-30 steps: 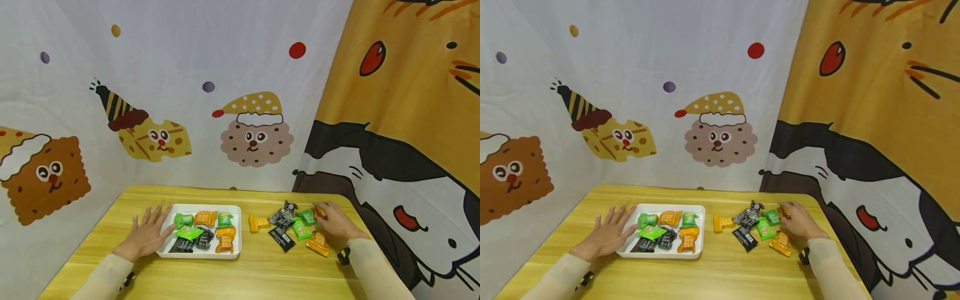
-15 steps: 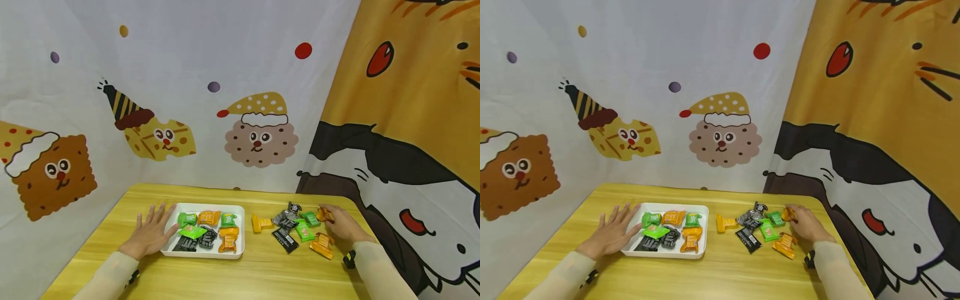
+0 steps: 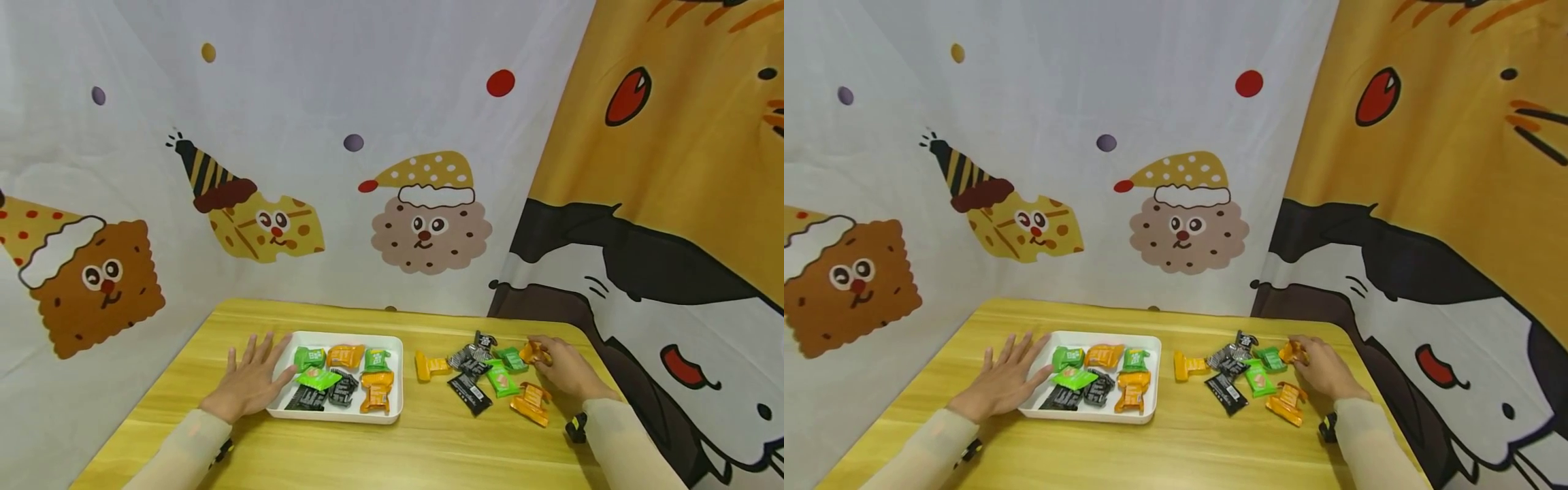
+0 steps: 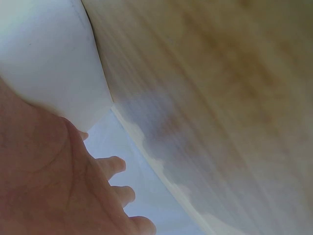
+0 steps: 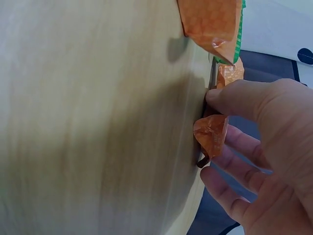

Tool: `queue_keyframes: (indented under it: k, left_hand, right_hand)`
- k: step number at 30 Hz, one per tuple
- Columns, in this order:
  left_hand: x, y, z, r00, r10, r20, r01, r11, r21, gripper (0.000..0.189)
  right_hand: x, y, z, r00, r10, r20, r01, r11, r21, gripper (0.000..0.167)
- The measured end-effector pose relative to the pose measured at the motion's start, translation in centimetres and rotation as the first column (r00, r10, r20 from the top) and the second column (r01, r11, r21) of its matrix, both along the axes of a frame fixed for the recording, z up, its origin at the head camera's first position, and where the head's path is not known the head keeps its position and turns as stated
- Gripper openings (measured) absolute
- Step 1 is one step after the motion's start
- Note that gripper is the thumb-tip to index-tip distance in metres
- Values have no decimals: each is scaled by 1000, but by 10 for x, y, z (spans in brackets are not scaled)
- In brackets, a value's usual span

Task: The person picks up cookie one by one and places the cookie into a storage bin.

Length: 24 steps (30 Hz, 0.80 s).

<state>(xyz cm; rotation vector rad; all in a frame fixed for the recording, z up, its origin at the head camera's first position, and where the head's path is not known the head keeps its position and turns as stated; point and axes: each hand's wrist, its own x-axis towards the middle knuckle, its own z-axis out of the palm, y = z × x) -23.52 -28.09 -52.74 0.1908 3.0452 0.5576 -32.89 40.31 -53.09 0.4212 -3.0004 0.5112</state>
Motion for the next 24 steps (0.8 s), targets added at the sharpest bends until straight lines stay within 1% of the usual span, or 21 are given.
queue_keyframes:
  k: [9,16,20,24]
  left_hand:
    - [0,1,0,1000,0,0,0,1000,-2,82]
    - [1,1,2,1000,0,12,0,1000,-1,82]
    - [1,1,2,1000,2,10,-2,1000,-1,82]
    - [0,0,0,1000,2,-6,-2,1000,-6,81]
  right_hand:
    - [-2,1,-3,1000,4,-20,-4,1000,-13,62]
    - [1,0,-2,1000,-16,-22,15,1000,-20,61]
    - [2,-4,0,998,-14,-56,13,1000,-13,59]
    - [4,-10,4,994,1,-107,-1,1000,-3,57]
